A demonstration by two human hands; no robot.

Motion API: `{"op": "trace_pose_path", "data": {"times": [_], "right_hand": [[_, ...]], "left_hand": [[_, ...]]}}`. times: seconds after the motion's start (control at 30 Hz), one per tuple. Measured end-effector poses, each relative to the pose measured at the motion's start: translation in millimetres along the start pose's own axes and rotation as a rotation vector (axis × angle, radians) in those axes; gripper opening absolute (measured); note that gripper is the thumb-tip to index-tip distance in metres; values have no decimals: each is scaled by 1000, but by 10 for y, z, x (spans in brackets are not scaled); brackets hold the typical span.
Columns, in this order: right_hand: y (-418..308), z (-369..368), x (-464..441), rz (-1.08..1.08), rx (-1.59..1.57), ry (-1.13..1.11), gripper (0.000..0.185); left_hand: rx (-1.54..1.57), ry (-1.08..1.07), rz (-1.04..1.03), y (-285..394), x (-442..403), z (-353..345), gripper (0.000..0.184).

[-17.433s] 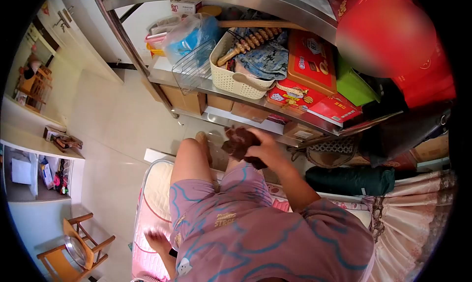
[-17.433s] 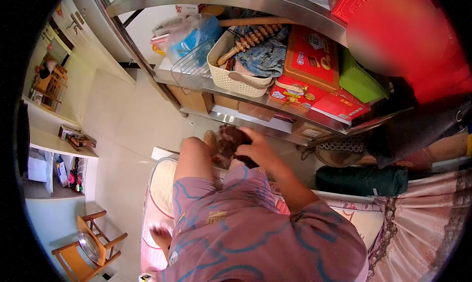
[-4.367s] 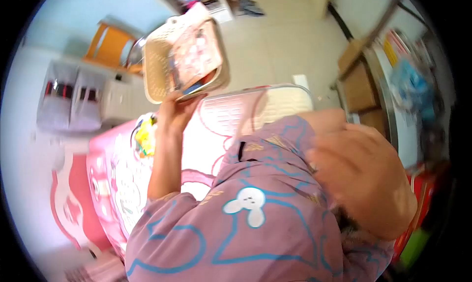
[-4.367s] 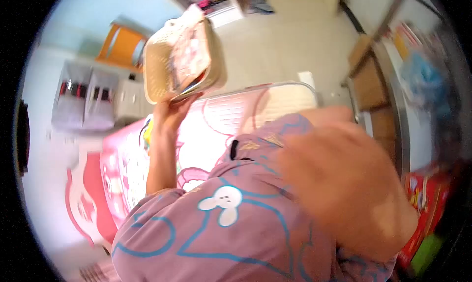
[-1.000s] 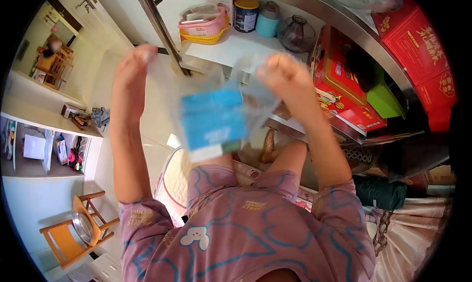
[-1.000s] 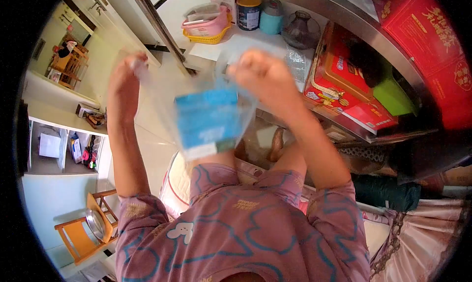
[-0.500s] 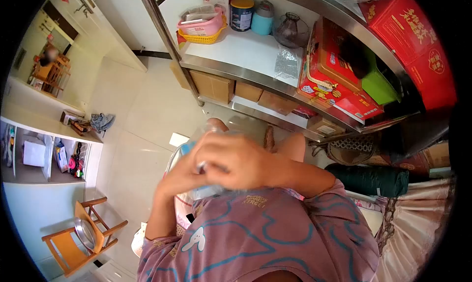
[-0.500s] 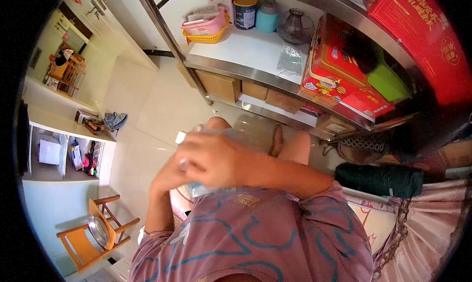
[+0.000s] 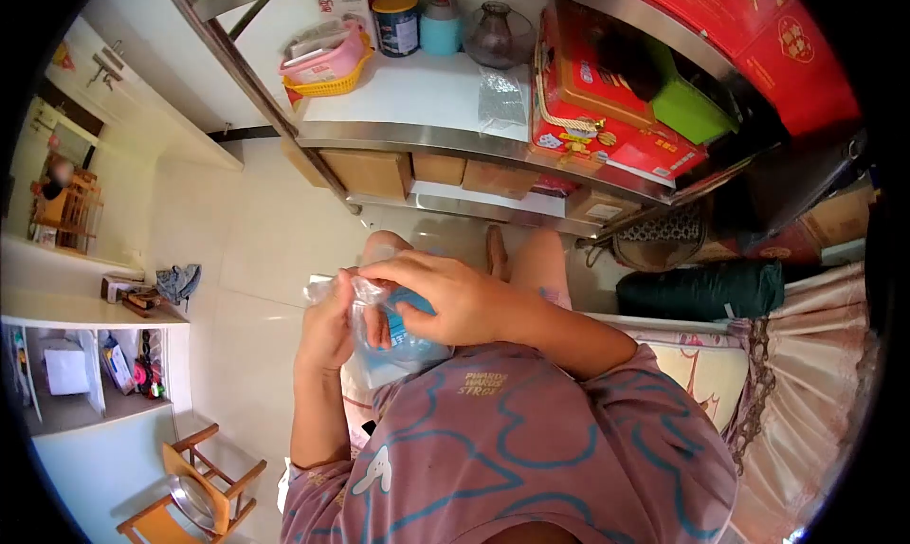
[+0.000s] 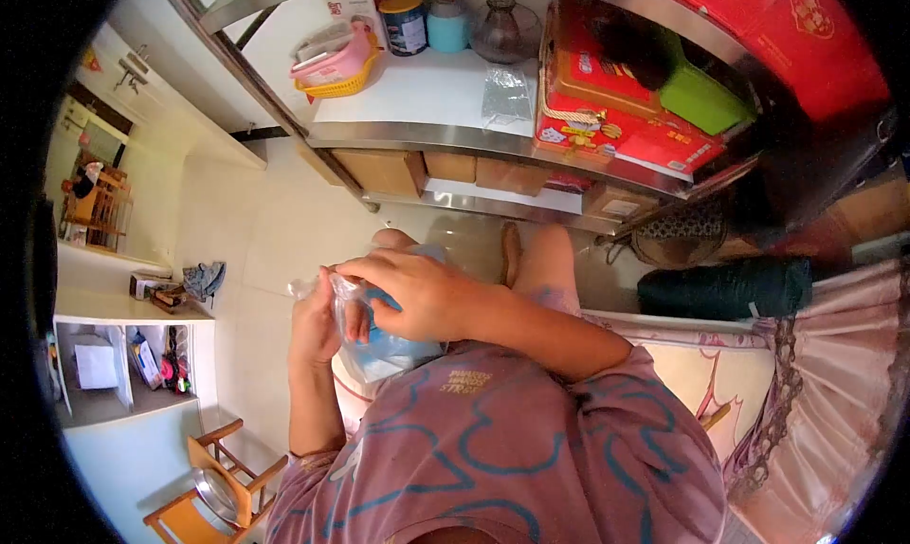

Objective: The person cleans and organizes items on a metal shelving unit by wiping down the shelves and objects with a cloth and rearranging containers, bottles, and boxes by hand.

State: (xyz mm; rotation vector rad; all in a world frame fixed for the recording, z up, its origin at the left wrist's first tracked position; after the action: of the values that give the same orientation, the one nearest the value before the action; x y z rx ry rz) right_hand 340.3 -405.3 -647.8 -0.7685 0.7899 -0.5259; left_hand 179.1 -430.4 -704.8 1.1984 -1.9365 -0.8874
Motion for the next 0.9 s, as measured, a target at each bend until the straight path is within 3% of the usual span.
{"op": "trace_pose_path", "data": {"times": [0.1,0.2,0.27,0.33,0.4,0.43,0.47,0.57,0.6,0.67,0.7,0.73,0.8,0.83,0.9], "right_hand": [[23,-3,64,-28,-97,126,29],[53,92,35,-25,10,162,16],[-66,179,34,85,224,291,8],[-172,196,101,155,292,266,10],[-124,7,249,268,235,28,10],[18,-69,352,163,134,-107,9],[82,-80,383,160,153,-98,9],[389,-63,322,24,-242,138,29],[475,-132,288,20,-236,144,29],[669,-370,241,-301,-944,-47,40],[639,-404,218,-450,-890,-101,43],[717,-476,239,-445,-892,-101,43],[886,-657,274,-326,-627,-112,41],[927,-714,262,-310,-623,-2,36],[816,-726,163,-402,-758,-40,31]], "left_hand": [[5,-6,56,-11,-22,51,57],[64,-81,96,-46,-63,31,56],[119,33,210,-72,-73,85,57],[292,10,234,-124,-95,183,53],[540,195,310,-151,-92,257,46],[444,304,289,-148,-50,153,43],[439,283,291,-123,-22,89,43],[-174,57,255,-102,51,-79,51],[-174,49,259,-78,62,-197,51],[-651,41,121,68,90,-405,49],[-960,-12,-162,140,81,-337,51],[-965,-11,-163,113,79,-304,51],[-1217,383,-454,275,110,-295,56],[-1287,330,-535,262,98,-237,61],[-1197,264,-606,179,38,-225,61]]}}
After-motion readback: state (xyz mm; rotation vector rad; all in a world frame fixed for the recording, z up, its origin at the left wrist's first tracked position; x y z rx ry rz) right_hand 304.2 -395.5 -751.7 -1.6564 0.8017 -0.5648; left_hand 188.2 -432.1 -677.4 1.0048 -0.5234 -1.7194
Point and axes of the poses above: each hand's wrist, its own x-axis away from the middle knuckle, its own z-axis out of the back of the hand, y = z × x, the point moved 4 cm from there along -x, towards the middle knuckle, and after that the axes turned 1 degree about -z, right-handed, at the moved point
